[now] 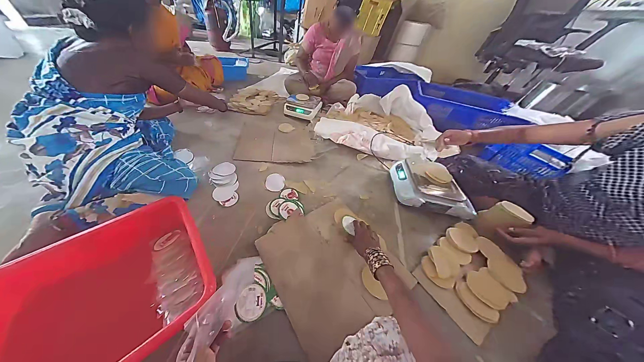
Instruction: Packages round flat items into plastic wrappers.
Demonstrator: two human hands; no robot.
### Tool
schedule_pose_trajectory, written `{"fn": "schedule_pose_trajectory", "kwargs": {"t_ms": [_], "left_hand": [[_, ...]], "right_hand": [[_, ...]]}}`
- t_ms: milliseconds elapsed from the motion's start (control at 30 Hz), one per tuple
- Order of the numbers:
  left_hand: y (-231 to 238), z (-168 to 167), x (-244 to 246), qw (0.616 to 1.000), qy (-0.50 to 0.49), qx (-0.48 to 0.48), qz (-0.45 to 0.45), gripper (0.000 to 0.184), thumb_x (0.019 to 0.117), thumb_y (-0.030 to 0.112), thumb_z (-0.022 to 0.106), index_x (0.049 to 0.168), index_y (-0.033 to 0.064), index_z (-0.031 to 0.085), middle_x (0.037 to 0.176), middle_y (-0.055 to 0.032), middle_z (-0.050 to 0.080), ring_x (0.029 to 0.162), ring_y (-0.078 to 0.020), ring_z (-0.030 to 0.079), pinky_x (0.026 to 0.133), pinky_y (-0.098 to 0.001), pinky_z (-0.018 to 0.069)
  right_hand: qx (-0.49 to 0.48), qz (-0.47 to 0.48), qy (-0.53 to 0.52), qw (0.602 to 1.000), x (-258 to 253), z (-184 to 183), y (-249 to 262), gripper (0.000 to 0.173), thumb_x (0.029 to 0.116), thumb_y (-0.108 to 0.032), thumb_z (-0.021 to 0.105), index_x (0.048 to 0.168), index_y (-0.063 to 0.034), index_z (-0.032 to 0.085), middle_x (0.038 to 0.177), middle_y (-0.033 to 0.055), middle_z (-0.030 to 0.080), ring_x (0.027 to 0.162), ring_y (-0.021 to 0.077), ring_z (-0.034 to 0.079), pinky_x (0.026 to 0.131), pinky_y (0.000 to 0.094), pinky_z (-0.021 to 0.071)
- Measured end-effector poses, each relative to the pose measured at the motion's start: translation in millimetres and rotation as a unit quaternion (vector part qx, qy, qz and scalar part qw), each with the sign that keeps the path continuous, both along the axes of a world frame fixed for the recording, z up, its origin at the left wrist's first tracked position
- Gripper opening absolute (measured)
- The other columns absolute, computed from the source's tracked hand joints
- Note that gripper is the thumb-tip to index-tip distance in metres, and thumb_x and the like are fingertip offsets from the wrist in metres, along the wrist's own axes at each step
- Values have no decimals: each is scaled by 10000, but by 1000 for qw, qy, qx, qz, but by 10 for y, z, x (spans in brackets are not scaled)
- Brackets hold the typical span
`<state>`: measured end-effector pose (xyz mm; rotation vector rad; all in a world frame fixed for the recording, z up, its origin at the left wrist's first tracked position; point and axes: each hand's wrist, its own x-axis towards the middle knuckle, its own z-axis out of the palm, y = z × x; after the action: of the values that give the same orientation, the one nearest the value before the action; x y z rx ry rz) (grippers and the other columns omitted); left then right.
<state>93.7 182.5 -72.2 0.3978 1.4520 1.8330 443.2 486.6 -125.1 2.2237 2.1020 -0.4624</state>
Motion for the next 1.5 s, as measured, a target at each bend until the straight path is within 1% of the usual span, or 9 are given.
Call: {"fn": "schedule_pose_trajectory", "kwargs": {"t_ms": [533, 633, 733, 867, 967, 1033, 1100, 1333, 1500], "left_hand": [[-21, 80, 11, 1000, -1, -13, -12, 236, 1079, 112, 367, 1128, 57, 591, 872, 32, 730, 751, -83, 709, 702, -255, 600], [-27, 99, 9, 1000, -14, -11, -7, 249, 1081, 113, 349, 1115, 71, 593, 865, 35, 738, 749, -81, 715, 703, -252, 602], [-41, 76, 7, 1000, -11, -11, -4, 275, 1079, 101, 316, 1132, 60, 582, 861, 38, 738, 745, -80, 721, 697, -250, 610], [-82, 22, 33, 1000, 17, -6, -10, 280, 1087, 119, 291, 1192, 26, 534, 882, 32, 726, 758, -94, 720, 706, -261, 613], [-97, 63, 83, 999, 43, -13, -24, 269, 1086, 131, 309, 1205, 36, 530, 904, 48, 711, 774, -80, 709, 714, -259, 611], [-81, 50, 89, 998, 47, -21, -21, 259, 1094, 147, 331, 1197, 37, 542, 894, 29, 712, 758, -90, 706, 689, -264, 608], [-98, 51, 105, 998, 54, -28, -23, 263, 1099, 151, 325, 1198, 38, 541, 885, 28, 703, 753, -85, 700, 690, -255, 603], [-154, 74, 116, 994, 73, -73, -22, 271, 1105, 175, 336, 1164, 51, 569, 843, 37, 693, 713, -70, 687, 663, -237, 591], [-141, 28, 133, 995, 52, -87, -5, 285, 1116, 176, 311, 1205, 32, 540, 871, 3, 680, 708, -90, 678, 651, -249, 580]], "right_hand": [[-29, 4, -42, 999, 68, 560, 97, 372, 1061, -136, 442, 1378, 10, 572, 1317, 309, 611, 1261, 472, 578, 1039, 629, 446], [98, 94, -22, 990, 90, 736, -351, 420, 1031, -17, 454, 1438, -21, 559, 1375, 260, 608, 1294, 440, 573, 1089, 593, 424], [367, 281, 48, 886, 341, 658, -1092, 485, 813, 97, 566, 1283, 54, 678, 1304, 257, 671, 1238, 444, 637, 1082, 619, 449], [444, 327, 50, 833, 651, 806, -2272, 421, 1038, -169, 351, 1359, -161, 623, 1407, 86, 638, 1405, 233, 514, 1208, 417, 331], [382, 307, 64, 870, 837, 732, -3068, 413, 1062, -158, 368, 1401, -245, 587, 1460, 74, 589, 1450, 232, 457, 1217, 376, 335], [323, 299, 69, 895, 939, 585, -3425, 500, 941, -27, 462, 1372, -205, 643, 1431, 118, 616, 1425, 295, 493, 1178, 394, 403], [319, 263, 72, 908, 980, 458, -3632, 438, 989, -35, 458, 1369, -150, 640, 1436, 115, 617, 1430, 266, 493, 1169, 357, 409], [325, -5, 272, 905, 1014, 577, -3604, 511, 949, -52, 431, 1430, 105, 502, 1381, 232, 618, 1200, 225, 661, 1013, 320, 538], [175, -148, 412, 882, 929, 751, -3540, 468, 1005, -207, 537, 1400, 45, 543, 1189, 170, 689, 1009, 171, 695, 870, 323, 580]]}}
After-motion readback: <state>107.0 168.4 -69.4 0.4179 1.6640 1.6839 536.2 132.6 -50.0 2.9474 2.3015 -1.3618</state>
